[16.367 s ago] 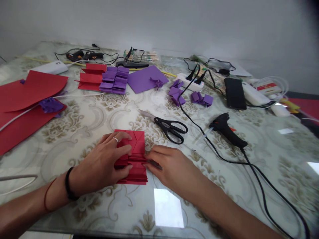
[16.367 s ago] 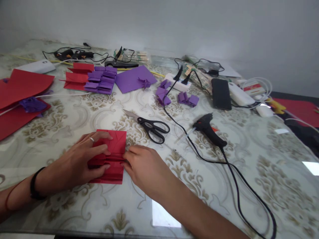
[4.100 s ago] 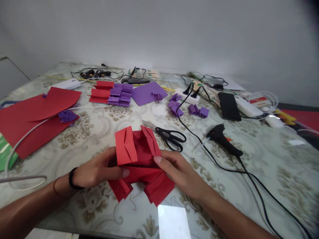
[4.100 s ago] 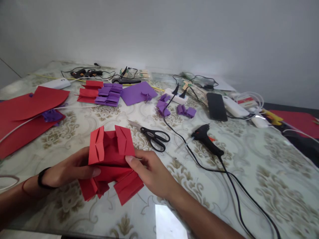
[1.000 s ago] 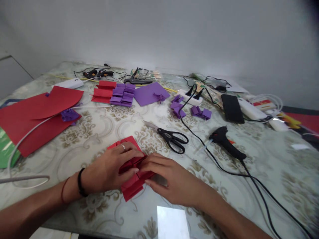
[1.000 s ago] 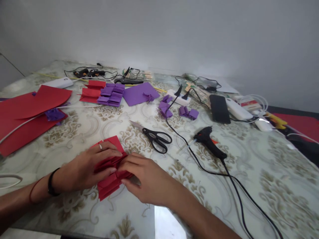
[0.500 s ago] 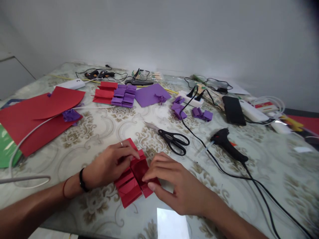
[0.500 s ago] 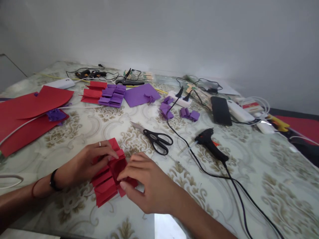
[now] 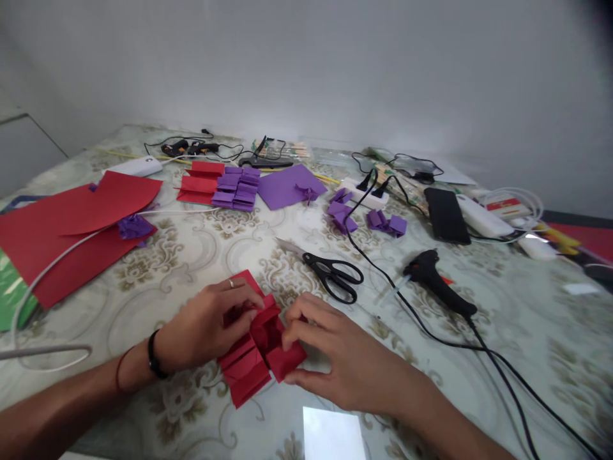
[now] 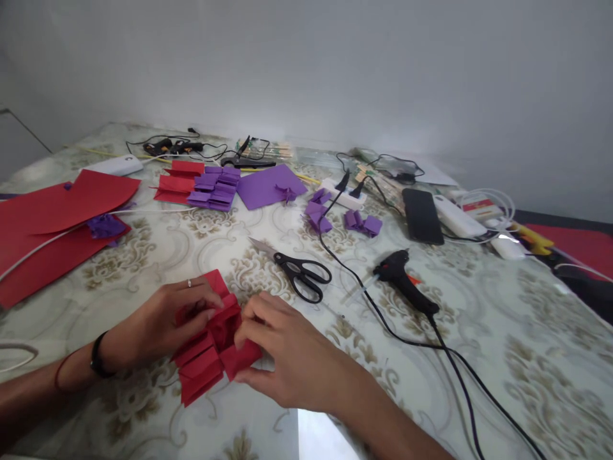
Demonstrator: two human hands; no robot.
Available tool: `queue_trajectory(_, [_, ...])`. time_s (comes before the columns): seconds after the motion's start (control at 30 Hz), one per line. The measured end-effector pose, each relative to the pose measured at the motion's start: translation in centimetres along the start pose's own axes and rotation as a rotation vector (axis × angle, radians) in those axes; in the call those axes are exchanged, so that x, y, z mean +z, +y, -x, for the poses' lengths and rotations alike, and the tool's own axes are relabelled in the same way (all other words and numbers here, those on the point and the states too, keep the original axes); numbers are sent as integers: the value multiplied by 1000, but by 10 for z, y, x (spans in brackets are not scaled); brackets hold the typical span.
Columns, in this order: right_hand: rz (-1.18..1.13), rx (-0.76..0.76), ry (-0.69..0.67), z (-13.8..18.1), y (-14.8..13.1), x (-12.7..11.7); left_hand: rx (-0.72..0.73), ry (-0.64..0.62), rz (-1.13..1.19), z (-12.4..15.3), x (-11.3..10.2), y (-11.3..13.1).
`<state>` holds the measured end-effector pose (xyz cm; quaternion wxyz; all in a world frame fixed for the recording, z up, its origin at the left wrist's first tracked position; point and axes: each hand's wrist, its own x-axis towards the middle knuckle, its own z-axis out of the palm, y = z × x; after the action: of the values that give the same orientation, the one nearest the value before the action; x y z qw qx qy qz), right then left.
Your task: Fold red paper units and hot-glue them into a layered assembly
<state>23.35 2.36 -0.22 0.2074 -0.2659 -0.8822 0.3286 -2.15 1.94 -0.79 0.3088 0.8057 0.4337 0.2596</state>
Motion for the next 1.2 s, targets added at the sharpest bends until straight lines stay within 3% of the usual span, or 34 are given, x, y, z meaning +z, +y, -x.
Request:
queue_trajectory(0.23, [67,34,-74,-4,7,5,62,-127,-72,6,6,-6])
queue_trajectory(0.47, [63,72,31,-5,10,12,117,-105,-65,5,6,-6])
queue_trajectory(0.67, [63,48,66,-5,11,16,14,-117,-68,4,7,-6])
queue_trajectory(0.93, [5,281,164,-12,7,26,-36,-50,-112,0,10,-2])
queue_trajectory(1.2, [-41,108,198,-8,7,19,-33,22,-50,-1,6,-1])
